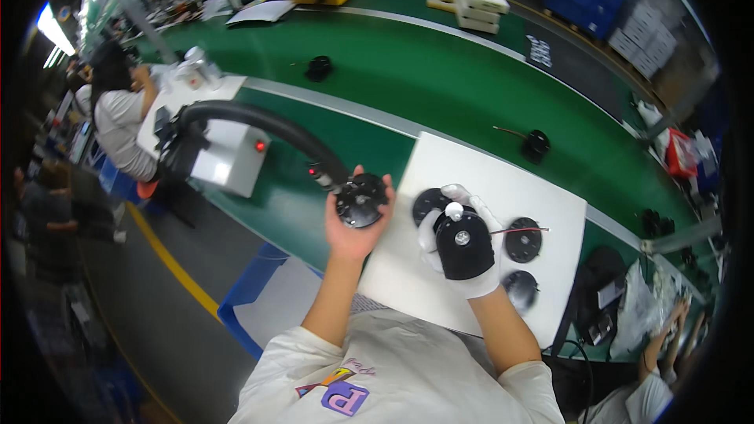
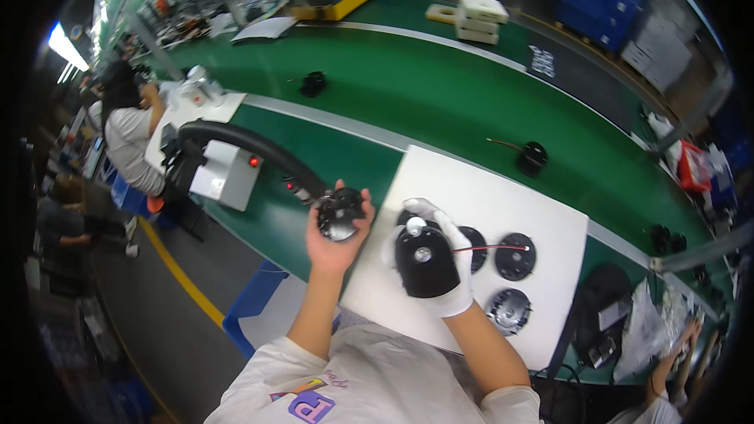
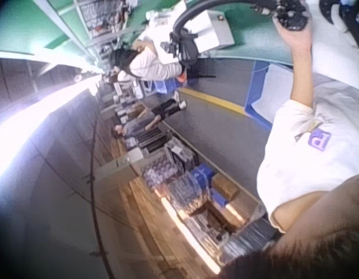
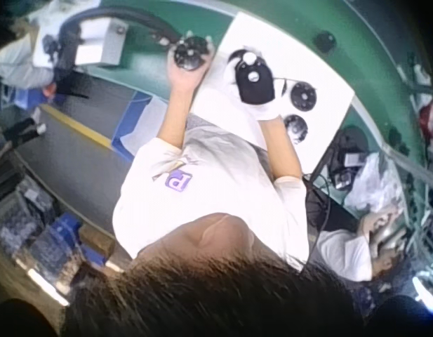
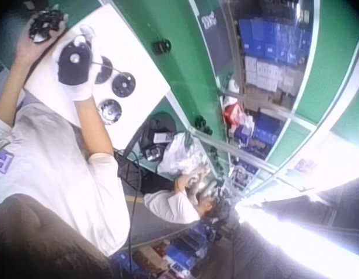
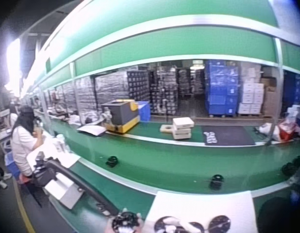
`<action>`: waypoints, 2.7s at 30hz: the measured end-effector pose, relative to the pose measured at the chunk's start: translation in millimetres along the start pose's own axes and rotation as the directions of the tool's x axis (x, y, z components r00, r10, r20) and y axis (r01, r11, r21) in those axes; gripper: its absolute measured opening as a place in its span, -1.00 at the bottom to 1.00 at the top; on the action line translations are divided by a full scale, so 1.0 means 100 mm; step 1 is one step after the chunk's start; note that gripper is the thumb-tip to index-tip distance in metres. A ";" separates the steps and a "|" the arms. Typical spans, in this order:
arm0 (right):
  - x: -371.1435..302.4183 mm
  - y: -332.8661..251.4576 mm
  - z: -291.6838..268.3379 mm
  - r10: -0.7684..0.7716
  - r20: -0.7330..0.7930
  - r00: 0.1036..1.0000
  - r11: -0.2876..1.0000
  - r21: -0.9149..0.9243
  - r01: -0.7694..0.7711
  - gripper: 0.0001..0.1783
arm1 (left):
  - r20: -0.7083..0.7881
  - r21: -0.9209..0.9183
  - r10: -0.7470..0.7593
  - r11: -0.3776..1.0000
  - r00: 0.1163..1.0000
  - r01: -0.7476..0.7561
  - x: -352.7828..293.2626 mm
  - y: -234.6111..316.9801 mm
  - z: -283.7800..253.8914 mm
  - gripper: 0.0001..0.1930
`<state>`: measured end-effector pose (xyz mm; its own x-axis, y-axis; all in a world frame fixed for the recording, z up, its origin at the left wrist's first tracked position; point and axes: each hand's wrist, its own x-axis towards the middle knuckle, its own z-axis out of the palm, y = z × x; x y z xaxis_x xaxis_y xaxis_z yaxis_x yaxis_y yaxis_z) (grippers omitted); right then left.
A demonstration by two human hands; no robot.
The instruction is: Assemble circular black lighting components at a factory assembly line.
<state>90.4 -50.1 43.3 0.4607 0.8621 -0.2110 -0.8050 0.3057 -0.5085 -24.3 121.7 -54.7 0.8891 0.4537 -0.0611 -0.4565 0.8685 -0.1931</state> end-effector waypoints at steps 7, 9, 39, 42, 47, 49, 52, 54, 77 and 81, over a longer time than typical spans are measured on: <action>-0.26 -0.25 -0.15 0.046 0.181 0.982 0.976 0.203 -0.083 -0.67 | 0.006 0.049 -0.087 0.995 0.996 0.086 -0.29 -0.52 0.05 -0.38; -0.35 -0.23 -0.16 -0.062 0.083 0.995 0.984 0.174 0.047 -0.69 | -0.013 0.225 -0.025 0.974 1.000 0.027 -0.37 -0.71 0.28 -0.37; -0.43 -0.42 -0.10 -0.362 0.838 0.408 -0.695 -0.534 0.481 -0.61 | 0.338 0.940 -0.053 0.066 0.940 -0.334 -0.56 -1.41 0.83 -0.10; -0.43 -0.41 -0.09 -0.358 0.834 0.420 -0.691 -0.539 0.482 -0.61 | 0.373 0.928 -0.048 0.030 0.927 -0.372 -0.56 -1.40 0.80 -0.12; -0.48 -0.40 -0.07 -0.342 0.813 0.471 -0.673 -0.562 0.481 -0.63 | 0.404 0.915 -0.060 0.013 0.913 -0.404 -0.57 -1.39 0.77 -0.13; -0.49 -0.39 -0.05 -0.355 0.793 0.496 -0.647 -0.591 0.482 -0.64 | 0.413 0.910 -0.063 0.006 0.908 -0.414 -0.57 -1.39 0.75 -0.13; -0.51 -0.38 -0.05 -0.357 0.748 0.560 -0.614 -0.640 0.462 -0.65 | 0.422 0.905 -0.067 -0.031 0.904 -0.424 -0.57 -1.39 0.74 -0.14; -0.53 -0.39 -0.03 -0.346 0.722 0.600 -0.608 -0.659 0.442 -0.64 | 0.395 0.914 -0.089 -0.059 0.915 -0.400 -0.57 -1.37 0.74 -0.13; -0.32 -0.31 -0.55 -0.388 0.821 0.418 -0.530 -0.570 0.628 -0.25 | 0.558 0.791 -0.224 -0.150 0.799 -0.594 -0.39 -1.36 0.46 -0.07; -0.45 -0.24 -0.66 -0.408 0.833 0.375 -0.540 -0.551 0.636 -0.15 | 0.683 0.653 -0.229 -0.236 0.694 -0.720 -0.42 -1.36 0.50 -0.04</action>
<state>113.7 -123.3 10.0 0.1897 0.5348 0.8234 0.9339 0.1606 -0.3195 -1.0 -5.8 22.9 0.6980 0.2518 0.6704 -0.5551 -0.4012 0.7286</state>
